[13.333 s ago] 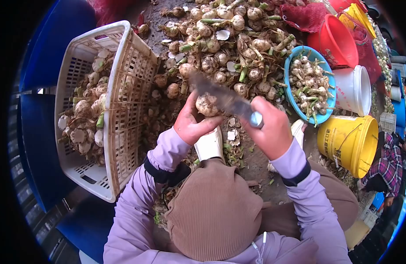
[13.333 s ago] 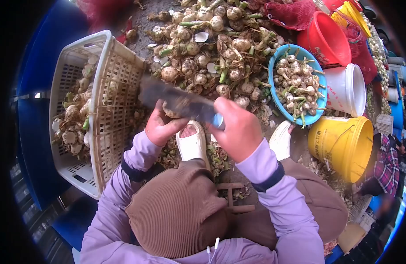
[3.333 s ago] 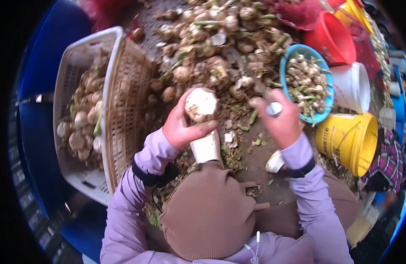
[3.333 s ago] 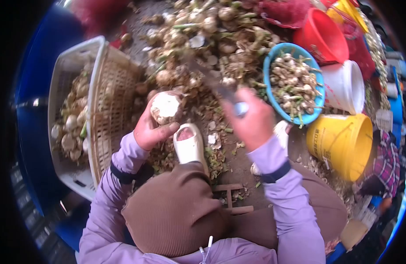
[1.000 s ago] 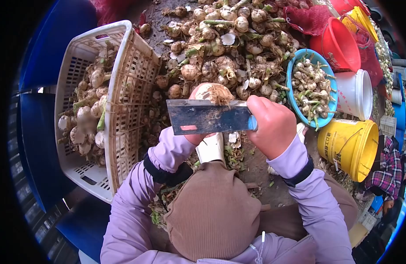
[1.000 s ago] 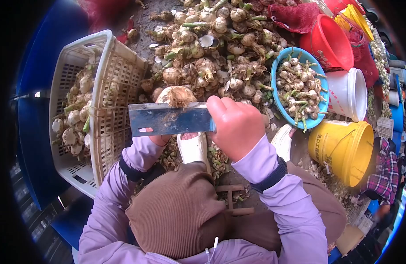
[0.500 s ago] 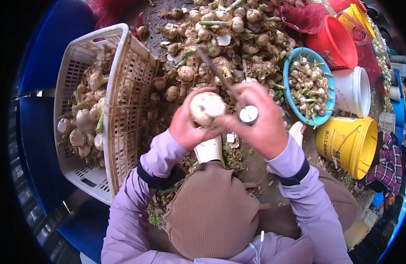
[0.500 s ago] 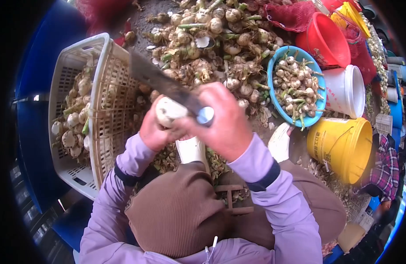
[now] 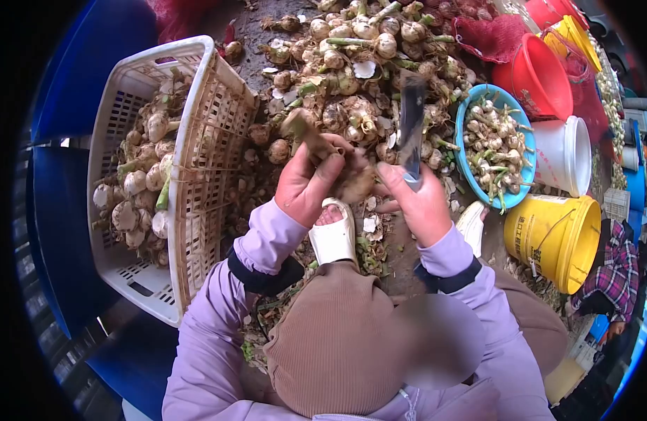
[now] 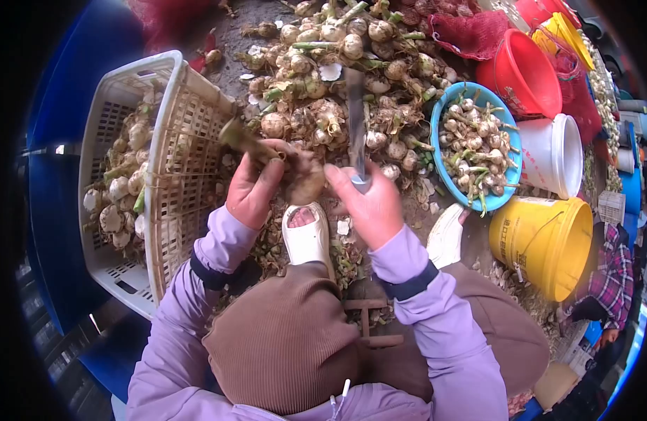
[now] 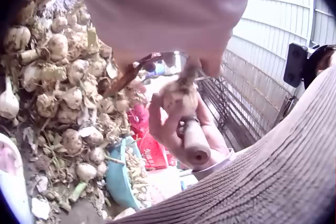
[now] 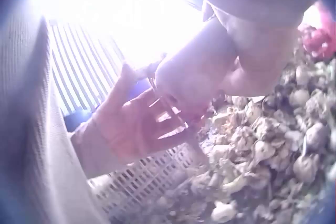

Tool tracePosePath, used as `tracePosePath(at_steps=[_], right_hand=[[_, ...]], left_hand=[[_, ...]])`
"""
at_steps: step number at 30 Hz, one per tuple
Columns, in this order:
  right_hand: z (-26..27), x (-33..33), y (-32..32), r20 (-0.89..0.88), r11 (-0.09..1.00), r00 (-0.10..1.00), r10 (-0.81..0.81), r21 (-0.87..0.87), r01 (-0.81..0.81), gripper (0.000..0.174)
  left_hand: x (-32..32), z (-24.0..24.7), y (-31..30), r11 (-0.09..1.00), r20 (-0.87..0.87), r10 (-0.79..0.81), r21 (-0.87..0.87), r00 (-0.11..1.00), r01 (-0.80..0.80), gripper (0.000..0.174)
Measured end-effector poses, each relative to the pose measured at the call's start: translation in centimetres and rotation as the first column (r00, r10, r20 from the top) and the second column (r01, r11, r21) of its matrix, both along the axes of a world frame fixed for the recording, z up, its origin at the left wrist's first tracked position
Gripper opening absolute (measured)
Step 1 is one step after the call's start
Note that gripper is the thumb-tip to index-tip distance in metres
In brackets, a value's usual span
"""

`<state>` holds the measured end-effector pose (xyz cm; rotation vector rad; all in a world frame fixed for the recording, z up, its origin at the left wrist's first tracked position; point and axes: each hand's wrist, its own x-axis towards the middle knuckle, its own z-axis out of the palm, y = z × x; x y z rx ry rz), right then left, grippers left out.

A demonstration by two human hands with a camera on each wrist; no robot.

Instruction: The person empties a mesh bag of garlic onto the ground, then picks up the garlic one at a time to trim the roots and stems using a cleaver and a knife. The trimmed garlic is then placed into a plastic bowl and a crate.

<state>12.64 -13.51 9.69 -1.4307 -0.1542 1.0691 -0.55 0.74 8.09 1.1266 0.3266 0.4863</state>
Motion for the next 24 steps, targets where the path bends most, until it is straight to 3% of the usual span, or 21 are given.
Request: tracePosePath(at_steps=[1, 2, 3, 4, 5, 6, 7, 9, 10, 11, 13, 15, 16, 17, 18, 19, 20, 21, 22, 23, 24], right_hand=[[1.6, 0.6, -0.3, 0.375, 0.964, 0.906, 0.195, -0.242, -0.107, 0.026], [3.0, 1.0, -0.3, 0.630, 0.867, 0.648, 0.428, -0.489, -0.098, 0.023], [3.9, 0.9, 0.0, 0.628, 0.867, 0.653, 0.424, -0.489, -0.093, 0.023], [4.7, 0.4, 0.4, 0.771, 0.898, 0.468, 0.433, -0.414, -0.148, 0.022], [5.4, 0.0, 1.0, 0.882, 0.912, 0.255, 0.396, -0.345, -0.222, 0.022], [6.1, -0.4, 1.7, 0.883, 0.894, 0.198, 0.425, -0.374, -0.247, 0.020], [5.9, -0.3, 1.9, 0.884, 0.893, 0.197, 0.425, -0.373, -0.253, 0.020], [4.6, 0.5, 2.2, 0.875, 0.885, 0.183, 0.448, -0.405, -0.230, 0.019], [3.4, 1.6, 1.6, 0.788, 0.829, 0.258, 0.559, -0.524, -0.194, 0.016], [1.7, 3.0, 0.8, 0.778, 0.823, 0.272, 0.567, -0.543, -0.164, 0.015], [0.0, 4.7, 0.1, 0.786, 0.855, 0.348, 0.510, -0.509, -0.104, 0.026], [-1.0, 4.7, 1.6, 0.758, 0.900, 0.535, 0.373, -0.437, -0.008, 0.040], [-2.3, 4.9, 3.0, 0.779, 0.893, 0.507, 0.368, -0.448, 0.039, 0.049], [-5.1, 4.9, 4.4, 0.851, 0.928, 0.452, 0.266, -0.353, 0.120, 0.056], [-8.1, 4.8, 5.9, 0.886, 0.931, 0.396, 0.241, -0.326, 0.162, 0.052], [-9.9, 4.9, 7.3, 0.914, 0.933, 0.340, 0.220, -0.299, 0.200, 0.048], [-10.2, 5.4, 8.3, 0.814, 0.914, 0.528, 0.242, -0.374, 0.159, 0.040], [-10.5, 5.5, 9.0, 0.675, 0.892, 0.692, 0.256, -0.441, 0.100, 0.032], [-9.7, 5.1, 9.2, 0.565, 0.887, 0.823, 0.057, -0.408, 0.219, 0.022], [-9.0, 5.2, 8.7, 0.455, 0.906, 0.888, -0.070, -0.344, 0.248, 0.018], [-8.8, 5.3, 7.6, 0.312, 0.938, 0.930, -0.193, -0.220, 0.268, 0.015]], left_hand=[[-0.3, 0.0, 0.4, 1.000, 0.002, 0.004, 0.002, 1.000, -0.004, 0.020], [-0.8, -0.1, 1.0, 0.993, -0.135, 0.013, 0.120, 0.991, 0.004, 0.020], [-1.1, -0.2, 1.3, 0.972, -0.273, 0.029, 0.231, 0.962, 0.037, 0.020], [-1.3, -0.4, 1.1, 0.973, -0.280, 0.015, 0.226, 0.960, 0.051, 0.020], [-1.5, -0.6, 0.8, 0.915, -0.300, 0.043, 0.396, 0.953, 0.084, 0.020], [-1.6, -0.8, 0.8, 0.824, -0.309, 0.083, 0.557, 0.948, 0.109, 0.020], [-1.9, -0.8, 0.8, 0.707, -0.314, 0.129, 0.694, 0.941, 0.135, 0.021], [-2.7, 0.2, 1.2, 0.677, -0.361, 0.144, 0.715, 0.921, 0.174, 0.023], [-3.0, 1.8, 1.4, 0.658, -0.317, 0.196, 0.745, 0.928, 0.115, 0.022], [-3.1, 3.2, 1.8, 0.632, -0.265, 0.239, 0.773, 0.934, 0.058, 0.022], [-5.3, 5.2, 4.2, 0.583, -0.110, 0.395, 0.798, 0.912, -0.156, 0.027], [-9.0, 6.1, 8.7, 0.638, -0.143, 0.586, 0.688, 0.798, -0.345, 0.038], [-9.2, 8.2, 9.7, 0.254, -0.036, 0.663, 0.950, 0.748, -0.179, 0.046], [-9.4, 9.8, 10.2, -0.189, 0.105, 0.692, 0.981, 0.715, 0.039, 0.054], [-9.4, 10.1, 10.0, -0.197, 0.111, 0.697, 0.980, 0.708, 0.040, 0.054], [-8.9, 10.3, 9.3, -0.183, 0.093, 0.706, 0.982, 0.702, 0.054, 0.058], [-8.5, 10.4, 8.4, -0.167, 0.071, 0.716, 0.983, 0.695, 0.072, 0.062], [-7.8, 10.0, 7.1, 0.013, -0.030, 0.608, 1.000, 0.793, 0.028, 0.065], [-7.1, 9.1, 5.2, 0.241, -0.090, 0.461, 0.970, 0.883, -0.028, 0.065], [-6.4, 7.9, 4.3, 0.600, -0.235, 0.193, 0.797, 0.953, 0.075, 0.066], [-5.9, 5.7, 3.2, 0.893, -0.276, -0.013, 0.429, 0.961, 0.135, 0.064]])
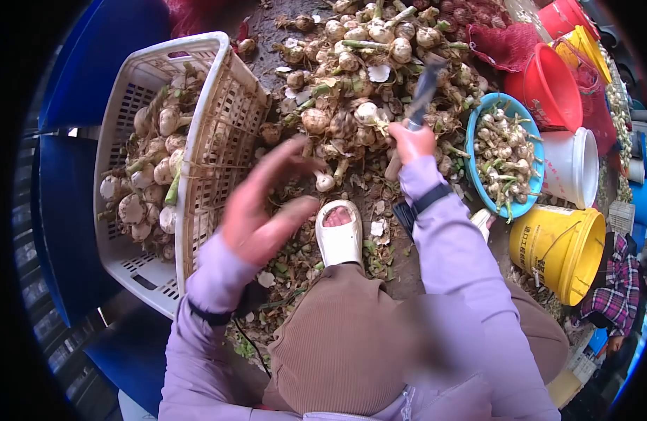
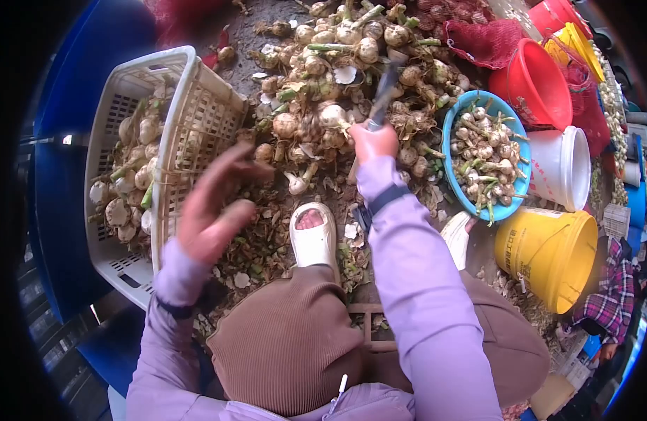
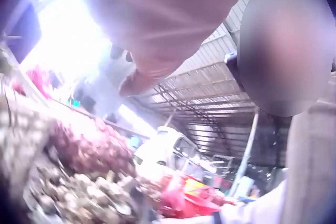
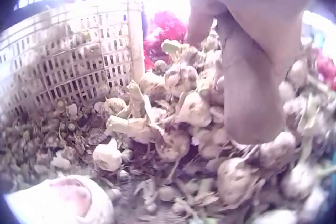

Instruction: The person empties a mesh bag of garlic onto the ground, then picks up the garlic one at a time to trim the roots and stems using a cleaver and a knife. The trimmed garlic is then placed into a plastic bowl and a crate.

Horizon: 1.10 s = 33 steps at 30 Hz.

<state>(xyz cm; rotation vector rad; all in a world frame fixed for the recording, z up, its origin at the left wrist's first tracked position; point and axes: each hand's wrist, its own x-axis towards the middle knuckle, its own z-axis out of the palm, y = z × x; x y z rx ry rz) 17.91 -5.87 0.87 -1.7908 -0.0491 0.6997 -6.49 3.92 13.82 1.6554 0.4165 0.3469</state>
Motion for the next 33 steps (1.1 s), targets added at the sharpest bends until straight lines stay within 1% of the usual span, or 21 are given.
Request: tracePosePath(at_steps=[1, 2, 3, 5, 6, 7, 8, 9, 10, 11, 13, 14, 15, 16, 19, 20, 24, 26, 27, 31, 33], right_hand=[[0.3, -0.2, -1.2, -0.133, 0.983, 0.990, -0.057, 0.165, 0.079, 0.012], [1.6, -1.1, -2.5, -0.183, 0.971, 0.983, -0.014, 0.232, 0.057, 0.012], [3.7, -2.3, -3.7, -0.230, 0.953, 0.973, 0.029, 0.299, 0.042, 0.013], [7.3, -5.3, -5.6, -0.286, 0.933, 0.946, 0.155, 0.358, -0.045, 0.017], [7.5, -6.0, -6.6, -0.255, 0.934, 0.938, 0.235, 0.326, -0.145, 0.019], [7.8, -6.4, -7.4, -0.157, 0.933, 0.952, 0.263, 0.291, -0.209, 0.018], [8.4, -6.1, -8.1, 0.022, 0.946, 0.953, 0.302, 0.113, -0.302, 0.016], [9.9, -5.6, -8.4, 0.193, 0.931, 0.911, 0.365, -0.080, -0.356, 0.015], [10.9, -4.9, -8.6, 0.369, 0.915, 0.838, 0.402, -0.193, -0.354, 0.021], [12.6, -4.3, -8.8, 0.481, 0.832, 0.680, 0.553, -0.357, -0.424, 0.023], [14.5, -4.6, -8.2, 0.654, 0.720, 0.349, 0.671, -0.463, -0.518, 0.023], [15.0, -4.9, -7.8, 0.655, 0.721, 0.351, 0.669, -0.459, -0.518, 0.023], [15.4, -5.3, -7.3, 0.675, 0.682, 0.246, 0.695, -0.511, -0.524, 0.025], [15.5, -5.7, -6.9, 0.683, 0.640, 0.141, 0.717, -0.564, -0.523, 0.028], [15.3, -6.3, -6.7, 0.687, 0.651, 0.141, 0.713, -0.574, -0.497, 0.032], [15.2, -6.3, -6.6, 0.686, 0.652, 0.144, 0.713, -0.574, -0.495, 0.032], [14.2, -5.7, -7.3, 0.707, 0.684, 0.145, 0.692, -0.578, -0.446, 0.033], [13.2, -5.4, -7.5, 0.719, 0.696, 0.142, 0.681, -0.573, -0.433, 0.033], [12.9, -5.4, -7.6, 0.730, 0.708, 0.146, 0.667, -0.561, -0.429, 0.033], [11.8, -4.9, -7.9, 0.752, 0.718, 0.159, 0.639, -0.511, -0.473, 0.030], [9.9, -3.4, -9.0, 0.711, 0.725, 0.222, 0.667, -0.551, -0.414, 0.023]], left_hand=[[0.7, -2.9, -1.2, 0.921, -0.009, -0.004, -0.390, 1.000, 0.000, 0.065], [1.9, -5.8, -1.7, 0.779, -0.063, -0.002, -0.626, 0.998, -0.038, 0.069], [3.1, -7.4, -2.2, 0.687, -0.100, 0.005, -0.723, 0.995, -0.076, 0.075], [5.6, -10.1, -3.0, 0.556, -0.009, 0.072, -0.830, 0.997, -0.048, 0.071], [6.7, -9.8, -3.0, 0.553, -0.004, 0.064, -0.832, 0.998, -0.038, 0.071], [7.4, -9.4, -2.8, 0.536, 0.012, 0.003, -0.844, 1.000, 0.009, 0.071], [7.5, -8.9, -2.7, 0.518, 0.028, -0.052, -0.854, 0.998, 0.051, 0.071], [7.3, -8.6, -2.8, 0.517, 0.029, -0.045, -0.854, 0.999, 0.048, 0.071], [6.9, -8.4, -3.1, 0.714, 0.005, 0.043, -0.700, 0.999, -0.027, 0.069], [6.7, -8.0, -3.2, 0.860, 0.004, 0.133, -0.497, 0.991, -0.113, 0.068], [6.2, -7.2, -2.8, 0.841, 0.027, 0.155, -0.528, 0.988, -0.117, 0.071], [6.1, -7.2, -2.7, 0.887, 0.062, 0.133, -0.452, 0.989, -0.091, 0.072], [6.1, -6.7, -2.4, 0.927, 0.095, 0.111, -0.369, 0.989, -0.068, 0.072], [5.4, -5.6, -2.2, 0.989, -0.006, 0.050, 0.140, 0.999, -0.048, 0.076], [5.2, -5.1, -2.6, 0.977, -0.070, 0.121, 0.182, 0.990, -0.107, 0.076], [5.4, -4.9, -2.7, 0.963, -0.014, 0.129, 0.240, 0.992, -0.122, 0.074], [6.3, -4.5, -3.5, 0.945, -0.023, 0.185, 0.278, 0.983, -0.171, 0.067], [6.7, -4.7, -3.7, 0.862, 0.106, 0.203, 0.453, 0.973, -0.229, 0.059], [6.5, -5.0, -3.7, 0.862, 0.105, 0.204, 0.452, 0.973, -0.230, 0.059], [5.3, -4.3, -4.1, 0.954, -0.003, 0.122, 0.277, 0.993, -0.116, 0.057], [4.6, -2.8, -3.8, 0.991, -0.021, 0.107, -0.077, 0.994, -0.109, 0.056]])
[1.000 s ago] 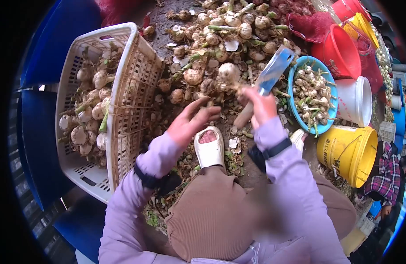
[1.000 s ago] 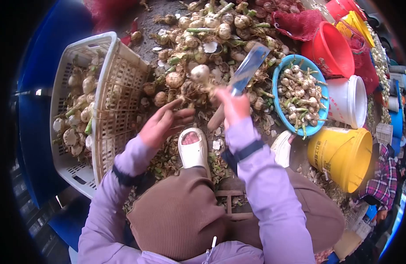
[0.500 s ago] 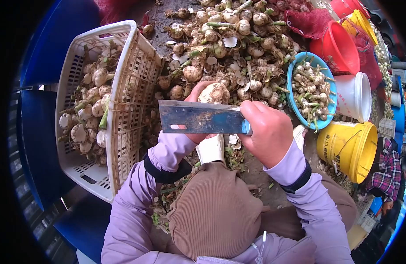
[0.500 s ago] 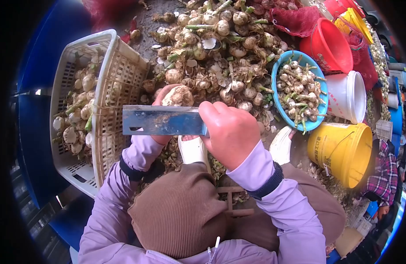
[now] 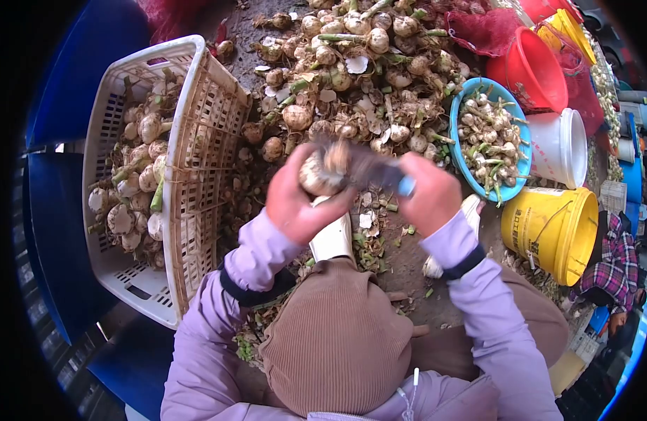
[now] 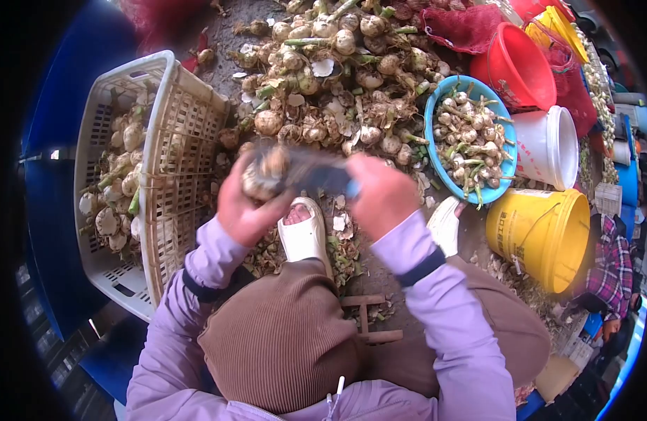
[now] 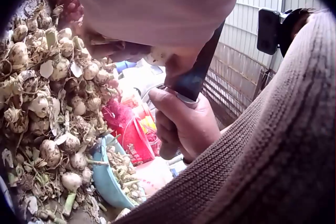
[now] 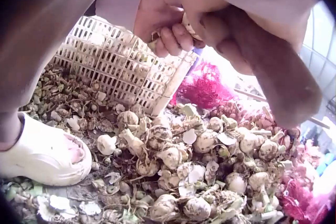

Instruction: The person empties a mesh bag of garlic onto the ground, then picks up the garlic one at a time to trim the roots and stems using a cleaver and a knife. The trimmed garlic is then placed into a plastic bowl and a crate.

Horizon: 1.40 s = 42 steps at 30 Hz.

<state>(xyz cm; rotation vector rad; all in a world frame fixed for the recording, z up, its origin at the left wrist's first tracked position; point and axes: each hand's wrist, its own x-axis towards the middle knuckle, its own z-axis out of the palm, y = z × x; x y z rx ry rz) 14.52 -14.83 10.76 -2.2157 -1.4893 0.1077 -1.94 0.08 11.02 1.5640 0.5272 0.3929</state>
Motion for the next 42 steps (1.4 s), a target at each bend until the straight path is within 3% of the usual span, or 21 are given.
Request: tracePosePath(at_steps=[1, 4, 6, 8, 10, 12, 13, 14, 16, 18, 20, 22, 23, 25, 28, 31, 34, 36, 40, 41, 42], right_hand=[[-1.2, 1.7, -1.2, -0.065, 0.974, 0.985, -0.159, -0.174, 0.146, 0.017], [1.3, 0.8, -0.9, -0.167, 0.985, 0.972, -0.166, -0.069, 0.156, 0.019], [3.1, -0.9, 1.0, -0.301, 0.994, 0.951, -0.075, 0.059, 0.097, 0.028], [3.3, -2.1, 3.7, -0.271, 0.941, 0.953, 0.133, 0.337, -0.035, 0.036], [2.1, -2.4, 4.0, -0.322, 0.937, 0.930, 0.175, 0.343, -0.058, 0.040], [1.7, -2.1, 3.9, -0.737, 0.957, 0.671, -0.086, 0.126, 0.262, 0.038], [3.0, -2.2, 4.0, -0.969, 0.906, 0.248, 0.000, 0.105, 0.410, 0.033], [2.4, -2.0, 3.6, -0.996, 0.877, 0.080, 0.029, 0.064, 0.476, 0.026], [2.0, -3.0, 4.0, -0.992, 0.884, -0.083, 0.099, 0.050, 0.465, 0.027], [1.7, -3.8, 3.8, -1.000, 0.885, -0.021, 0.000, -0.009, 0.466, 0.024], [2.0, -3.5, 3.1, -0.994, 0.887, 0.050, -0.097, -0.064, 0.457, 0.022], [3.2, -1.8, 1.7, -0.452, 0.972, 0.861, -0.233, -0.117, 0.201, 0.021], [3.3, -2.1, 1.5, -0.412, 0.992, 0.903, -0.118, -0.004, 0.128, 0.024], [4.2, -3.1, 2.3, -0.371, 0.994, 0.925, -0.077, 0.040, 0.099, 0.023], [4.0, -3.3, 2.8, -0.345, 0.994, 0.938, -0.026, 0.091, 0.061, 0.020], [-0.7, -0.8, -0.2, -0.393, 0.958, 0.876, -0.282, -0.163, 0.235, 0.021], [-3.5, 1.4, -2.2, -0.378, 0.876, 0.790, -0.482, -0.189, 0.444, 0.031], [-6.6, 2.8, -2.2, -0.174, 0.882, 0.866, -0.470, -0.060, 0.467, 0.034], [-13.1, 5.5, 1.4, -0.176, 0.842, 0.827, -0.534, -0.025, 0.538, 0.037], [-14.9, 5.8, 2.3, -0.165, 0.838, 0.827, -0.538, -0.004, 0.545, 0.036], [-16.1, 5.7, 3.2, -0.158, 0.834, 0.825, -0.543, 0.014, 0.552, 0.036]], left_hand=[[-0.7, -0.1, 0.4, 0.988, 0.001, 0.049, 0.149, 0.999, -0.049, 0.055], [-0.9, -0.4, 1.4, 0.992, -0.067, 0.076, 0.108, 0.995, -0.069, 0.055], [-0.2, -2.0, 1.5, 0.997, -0.058, -0.011, 0.078, 0.998, 0.015, 0.061], [-0.4, -3.2, 1.4, 0.931, -0.070, -0.088, 0.348, 0.994, 0.107, 0.072], [-0.3, -0.6, 1.4, 0.950, -0.035, -0.148, 0.274, 0.988, 0.152, 0.080], [-0.9, -0.2, 2.0, 0.977, 0.155, -0.146, -0.133, 0.977, 0.167, 0.083], [-0.8, -0.1, 1.6, 0.952, 0.334, -0.038, -0.275, 0.942, 0.137, 0.072], [-0.6, -1.0, 1.5, 0.951, 0.331, -0.038, -0.276, 0.943, 0.136, 0.072], [0.4, -2.1, 1.6, 0.992, 0.408, -0.088, 0.116, 0.909, 0.045, 0.053], [0.6, -2.4, 1.0, 0.991, 0.379, -0.052, 0.131, 0.924, 0.002, 0.035], [0.2, -2.3, 0.8, 0.933, 0.256, 0.164, -0.353, 0.953, -0.066, 0.031], [-0.3, -3.1, 1.8, 0.982, 0.199, 0.112, -0.170, 0.974, -0.078, 0.027], [-0.7, -3.7, 2.1, 0.998, 0.122, 0.060, 0.013, 0.991, -0.062, 0.024], [0.2, -2.6, 1.7, 0.905, 0.107, 0.012, 0.422, 0.994, -0.056, 0.019], [0.2, -0.9, 1.7, 0.715, 0.060, 0.023, 0.696, 0.998, -0.058, 0.025], [-1.0, 1.0, 2.4, 0.645, 0.016, 0.030, 0.763, 0.999, -0.031, 0.026], [-2.4, 1.7, 4.8, 0.473, 0.140, 0.113, 0.863, 0.984, -0.178, 0.025], [-5.8, 3.0, 8.7, 0.281, 0.044, 0.323, 0.950, 0.945, -0.140, 0.032], [-9.4, 5.6, 13.0, 0.032, 0.148, 0.505, 0.981, 0.850, -0.190, 0.048], [-8.4, 6.0, 11.7, 0.087, 0.136, 0.480, 0.976, 0.867, -0.201, 0.048], [-7.1, 5.3, 10.1, 0.337, 0.177, 0.376, 0.888, 0.910, -0.312, 0.049]])
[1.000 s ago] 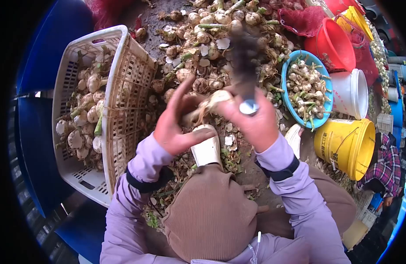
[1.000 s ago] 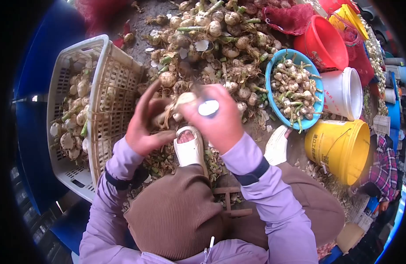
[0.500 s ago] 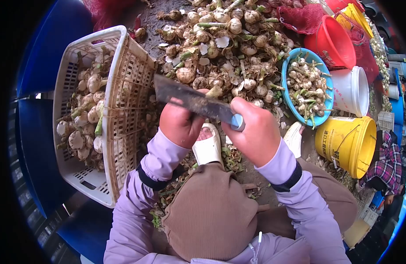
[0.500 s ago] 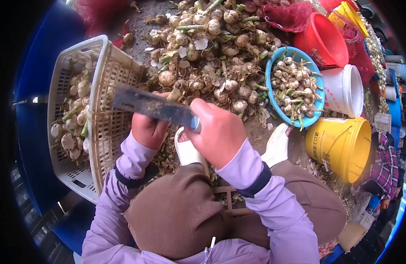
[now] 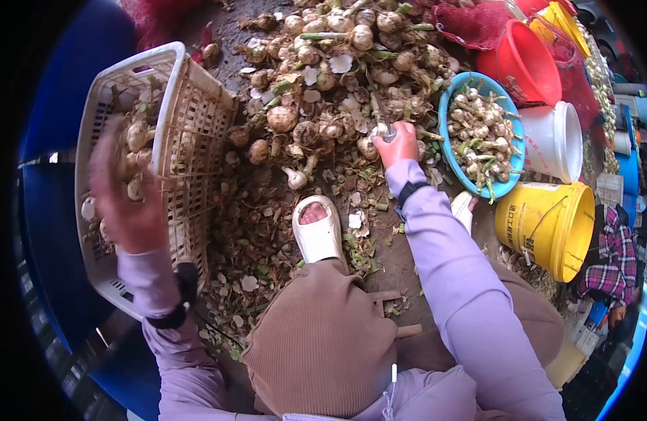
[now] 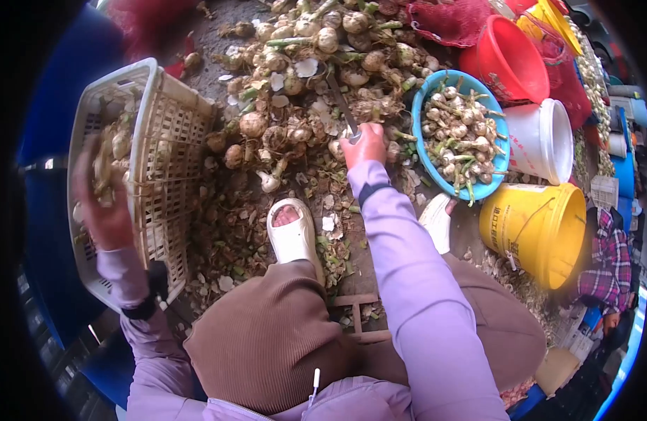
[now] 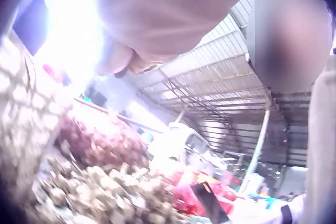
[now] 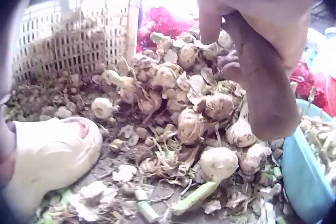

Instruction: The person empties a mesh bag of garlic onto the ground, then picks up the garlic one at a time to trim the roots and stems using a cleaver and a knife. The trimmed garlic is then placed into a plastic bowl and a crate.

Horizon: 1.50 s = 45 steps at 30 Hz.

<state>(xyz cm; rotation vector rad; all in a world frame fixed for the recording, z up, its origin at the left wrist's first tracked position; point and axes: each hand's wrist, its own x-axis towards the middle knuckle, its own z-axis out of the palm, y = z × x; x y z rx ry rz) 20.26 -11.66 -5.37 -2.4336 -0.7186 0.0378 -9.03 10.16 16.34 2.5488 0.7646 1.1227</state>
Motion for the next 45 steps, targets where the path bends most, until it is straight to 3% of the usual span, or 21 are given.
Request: tracePosePath(at_steps=[2, 5, 8, 10, 12, 14, 16, 17, 18, 19, 22, 25, 29, 32, 34, 36, 38, 39, 40, 42, 45], right_hand=[[-0.3, 0.4, 1.2, -0.078, 0.985, 0.994, -0.073, -0.162, 0.060, 0.036], [1.3, 0.4, 0.7, -0.069, 0.999, 0.997, -0.036, -0.012, 0.036, 0.046], [10.8, -1.8, -0.4, -0.661, 0.993, 0.745, 0.086, 0.119, -0.009, 0.047], [13.4, -4.3, -1.6, -0.668, 0.925, 0.679, 0.304, 0.377, -0.044, 0.044], [17.3, -5.6, -2.3, -0.796, 0.949, 0.557, 0.235, 0.311, 0.044, 0.040], [18.4, -5.6, -3.6, -0.745, 0.975, 0.645, 0.171, 0.222, -0.002, 0.035], [19.1, -6.1, -3.9, -0.675, 0.989, 0.727, 0.126, 0.139, -0.042, 0.031], [19.4, -6.8, -4.0, -0.400, 0.953, 0.867, 0.297, 0.070, -0.294, 0.027], [19.7, -7.5, -4.1, -0.104, 0.867, 0.868, 0.485, -0.076, -0.493, 0.025], [20.2, -8.2, -3.5, -0.030, 0.843, 0.848, 0.530, -0.096, -0.530, 0.024], [20.4, -9.2, -2.3, 0.048, 0.797, 0.798, 0.601, -0.115, -0.593, 0.027], [20.2, -9.1, -2.1, 0.077, 0.794, 0.794, 0.603, -0.156, -0.588, 0.030], [19.8, -8.6, -2.7, 0.056, 0.787, 0.792, 0.607, -0.182, -0.590, 0.031], [19.0, -8.0, -3.0, 0.053, 0.797, 0.799, 0.598, -0.136, -0.588, 0.029], [18.4, -7.9, -3.3, 0.053, 0.797, 0.799, 0.600, -0.131, -0.590, 0.028], [17.6, -7.8, -3.6, 0.055, 0.798, 0.799, 0.599, -0.127, -0.589, 0.027], [16.6, -7.6, -3.8, 0.043, 0.784, 0.784, 0.620, -0.068, -0.617, 0.021], [16.1, -7.2, -4.0, -0.013, 0.824, 0.831, 0.556, -0.122, -0.553, 0.017], [15.2, -6.5, -4.6, -0.068, 0.854, 0.873, 0.484, -0.179, -0.488, 0.012], [13.7, -2.1, -6.8, -0.169, 0.873, 0.909, 0.381, -0.259, -0.414, 0.008], [17.8, -4.8, -5.0, -0.094, 0.891, 0.900, 0.426, -0.127, -0.436, 0.014]], left_hand=[[1.9, -1.4, -3.4, 0.972, -0.144, -0.209, -0.135, 0.967, 0.191, 0.053], [5.0, -5.5, -6.5, 0.770, -0.147, -0.483, -0.540, 0.864, 0.339, 0.063], [8.9, -8.1, -8.2, 0.775, -0.106, -0.545, -0.443, 0.832, 0.451, 0.081], [11.0, -9.3, -9.1, 0.726, -0.020, -0.599, -0.437, 0.801, 0.532, 0.090], [11.8, -10.0, -9.0, 0.701, -0.008, -0.656, -0.378, 0.755, 0.605, 0.083], [11.4, -9.7, -9.1, 0.268, 0.191, -0.613, -0.862, 0.766, 0.430, 0.064], [10.3, -10.0, -9.0, 0.134, 0.395, -0.456, -0.856, 0.798, 0.500, 0.065], [9.6, -10.2, -8.7, 0.281, 0.347, -0.507, -0.798, 0.789, 0.533, 0.067], [9.1, -9.9, -8.6, 0.415, 0.290, -0.551, -0.718, 0.782, 0.558, 0.070], [8.1, -10.8, -9.1, -0.105, 0.489, -0.369, -0.867, 0.790, 0.487, 0.071], [7.5, -10.7, -9.3, 0.442, 0.317, -0.478, -0.719, 0.819, 0.536, 0.079], [7.6, -12.5, -9.3, 0.258, 0.328, -0.372, -0.862, 0.869, 0.436, 0.085], [7.8, -12.2, -10.2, 0.361, 0.205, -0.295, -0.880, 0.933, 0.308, 0.069], [7.9, -10.5, -9.5, 0.370, 0.277, -0.456, -0.806, 0.846, 0.463, 0.045], [7.4, -10.2, -9.2, 0.678, 0.013, -0.706, -0.277, 0.708, 0.681, 0.056], [7.0, -11.2, -9.9, 0.670, 0.041, -0.691, -0.338, 0.721, 0.661, 0.066], [5.9, -12.6, -10.5, 0.547, 0.130, -0.590, -0.662, 0.797, 0.513, 0.038], [5.8, -13.0, -12.0, 0.203, 0.416, -0.294, -0.853, 0.861, 0.481, 0.046], [5.8, -7.8, -10.3, 0.075, 0.291, -0.392, -0.935, 0.872, 0.346, 0.050], [5.0, -5.9, -9.2, 0.173, 0.404, -0.445, -0.837, 0.799, 0.519, 0.047], [5.8, -7.1, -9.4, 0.029, 0.419, -0.186, -0.902, 0.889, 0.431, 0.047]])
